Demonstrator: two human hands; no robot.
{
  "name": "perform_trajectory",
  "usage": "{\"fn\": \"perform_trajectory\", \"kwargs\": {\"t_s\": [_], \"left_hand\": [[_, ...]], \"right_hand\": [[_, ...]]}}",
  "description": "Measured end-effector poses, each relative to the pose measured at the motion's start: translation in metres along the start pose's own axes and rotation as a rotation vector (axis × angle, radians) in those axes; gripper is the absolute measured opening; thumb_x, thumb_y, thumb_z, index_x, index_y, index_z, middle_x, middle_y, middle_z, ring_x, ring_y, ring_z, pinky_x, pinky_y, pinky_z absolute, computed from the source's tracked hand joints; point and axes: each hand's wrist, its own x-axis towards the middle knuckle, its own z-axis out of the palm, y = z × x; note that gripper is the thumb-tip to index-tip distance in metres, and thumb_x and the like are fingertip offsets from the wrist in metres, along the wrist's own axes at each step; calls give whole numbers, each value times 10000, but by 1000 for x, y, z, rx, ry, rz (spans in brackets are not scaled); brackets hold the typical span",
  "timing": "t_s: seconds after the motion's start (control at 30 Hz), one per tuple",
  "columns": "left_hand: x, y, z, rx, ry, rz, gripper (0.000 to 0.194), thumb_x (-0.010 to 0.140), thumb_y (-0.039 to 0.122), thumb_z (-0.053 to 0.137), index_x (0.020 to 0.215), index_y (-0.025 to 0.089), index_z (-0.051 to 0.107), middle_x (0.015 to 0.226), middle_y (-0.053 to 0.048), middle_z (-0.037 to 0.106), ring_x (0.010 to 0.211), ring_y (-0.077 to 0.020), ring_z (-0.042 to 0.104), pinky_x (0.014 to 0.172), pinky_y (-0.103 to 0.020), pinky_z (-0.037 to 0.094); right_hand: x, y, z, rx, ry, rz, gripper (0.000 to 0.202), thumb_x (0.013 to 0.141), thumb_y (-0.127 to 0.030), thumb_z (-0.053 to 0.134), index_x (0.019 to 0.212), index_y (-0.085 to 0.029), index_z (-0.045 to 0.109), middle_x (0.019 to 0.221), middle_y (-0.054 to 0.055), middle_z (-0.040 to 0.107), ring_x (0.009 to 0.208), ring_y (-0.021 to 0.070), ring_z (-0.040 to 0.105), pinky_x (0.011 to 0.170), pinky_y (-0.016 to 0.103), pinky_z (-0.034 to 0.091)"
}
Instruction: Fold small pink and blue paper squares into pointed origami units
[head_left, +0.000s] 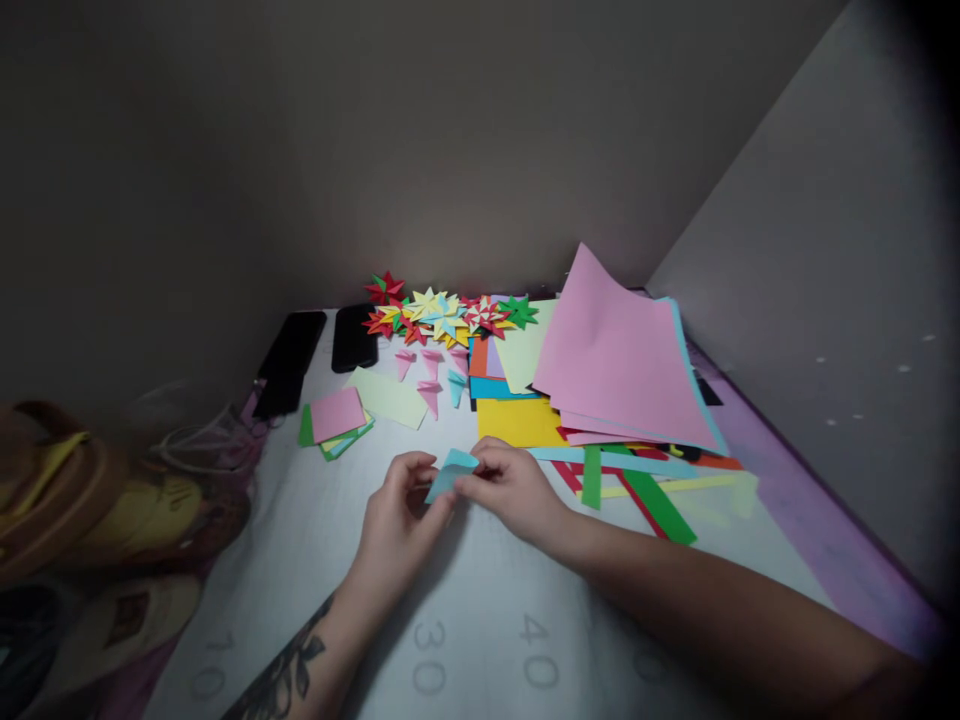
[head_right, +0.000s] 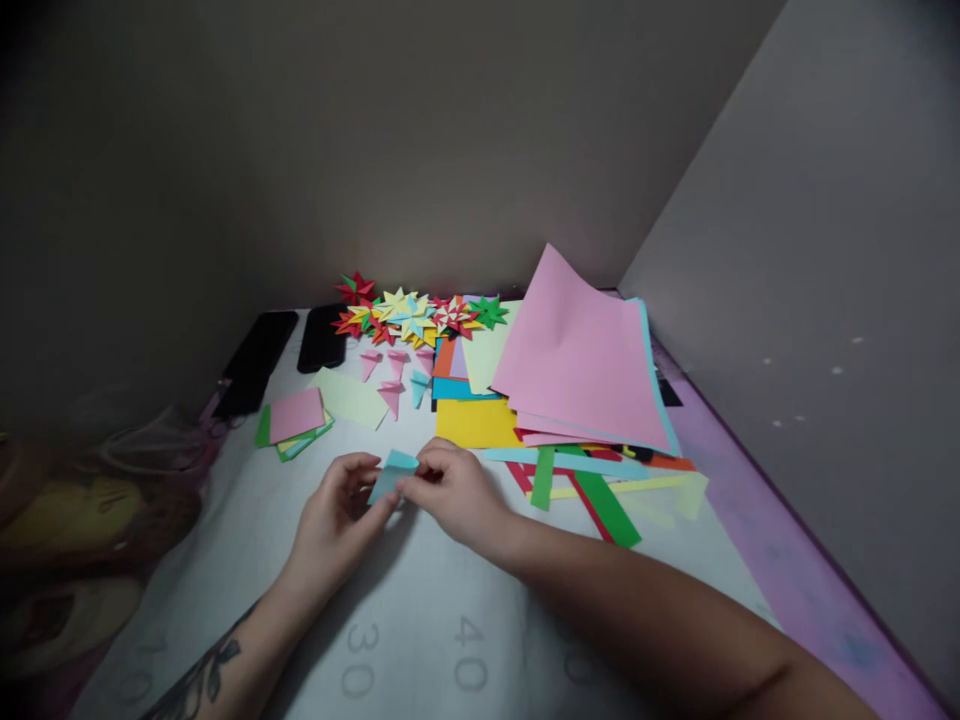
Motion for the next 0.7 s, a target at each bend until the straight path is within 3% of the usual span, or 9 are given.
{"fn": "perform_trajectory", "kwargs": {"t_s": [0.17, 0.43, 0.57, 0.7], "left_hand": [[-1, 4, 1, 75, -44, -19, 310, 759, 244, 602, 1032, 209, 458, 760, 21, 660, 676, -129, 593, 630, -224, 430], [3, -2, -3, 99, -26, -100, 294, 748, 254, 591, 1006, 210, 459, 704, 38, 629, 594, -120, 557, 538, -208, 379], [4, -2, -1, 82, -25, -68, 283, 753, 246, 591, 996, 210, 450, 737, 30, 634, 636, -125, 566, 577, -215, 399], [2, 3, 1, 107, -50, -36, 338, 762, 251, 591, 1059, 211, 434, 750, 30, 629, 656, -127, 562, 601, -222, 405]], "right_hand": [[-1, 0, 4, 23, -31, 22, 130, 715, -172, 662, 605, -179, 594, 692, -23, 510, 657, 117, 505, 588, 236, 375], [10, 4, -12, 223, 159, 30, 178, 799, -324, 605, 697, -184, 566, 721, -11, 524, 671, 122, 499, 626, 246, 400], [6, 4, -6, 179, 14, 10, 147, 757, -305, 640, 834, -192, 589, 758, -10, 522, 669, 121, 487, 613, 240, 406], [2, 1, 2, 31, -51, -21, 158, 750, -216, 609, 620, -177, 527, 713, -15, 506, 676, 121, 489, 624, 240, 391]]}}
